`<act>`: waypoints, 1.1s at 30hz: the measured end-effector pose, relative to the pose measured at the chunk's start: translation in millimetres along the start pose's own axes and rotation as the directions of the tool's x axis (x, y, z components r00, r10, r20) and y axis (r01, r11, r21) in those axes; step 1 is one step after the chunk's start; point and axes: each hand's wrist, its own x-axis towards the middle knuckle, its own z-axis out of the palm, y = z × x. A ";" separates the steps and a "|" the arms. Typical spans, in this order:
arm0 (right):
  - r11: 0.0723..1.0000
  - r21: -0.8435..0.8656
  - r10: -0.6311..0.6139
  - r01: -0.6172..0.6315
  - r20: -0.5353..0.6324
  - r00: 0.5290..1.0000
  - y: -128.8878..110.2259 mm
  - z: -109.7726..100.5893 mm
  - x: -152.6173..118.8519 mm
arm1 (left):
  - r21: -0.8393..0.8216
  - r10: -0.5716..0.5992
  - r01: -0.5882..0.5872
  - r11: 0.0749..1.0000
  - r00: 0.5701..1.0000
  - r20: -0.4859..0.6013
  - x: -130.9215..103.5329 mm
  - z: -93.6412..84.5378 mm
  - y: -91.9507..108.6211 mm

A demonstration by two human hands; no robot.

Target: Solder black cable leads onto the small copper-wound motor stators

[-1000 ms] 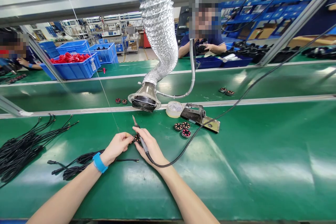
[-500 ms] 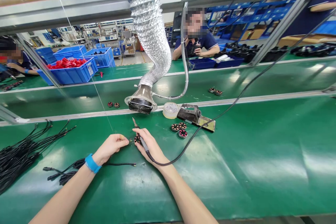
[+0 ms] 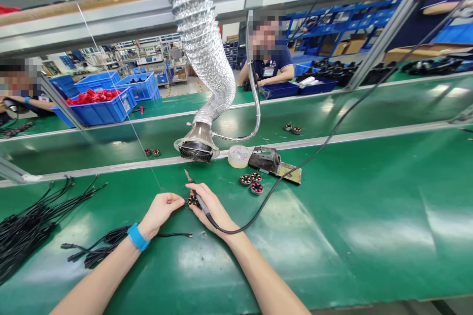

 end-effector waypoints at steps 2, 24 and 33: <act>1.000 0.001 -0.004 0.004 -0.003 1.000 0.6 0.4 0.2 | 0.007 0.006 -0.006 1.000 1.000 -0.004 1.0 0.7 -2.0; 0.995 -0.004 -0.102 0.102 -0.156 0.983 3.9 28.5 3.4 | -0.356 -0.201 0.216 0.909 0.976 0.079 18.4 1.5 3.6; 0.987 -0.122 -0.120 0.107 -0.098 0.988 13.5 14.2 -6.1 | 0.099 0.127 -0.110 0.989 0.974 -0.186 -9.5 -52.1 43.0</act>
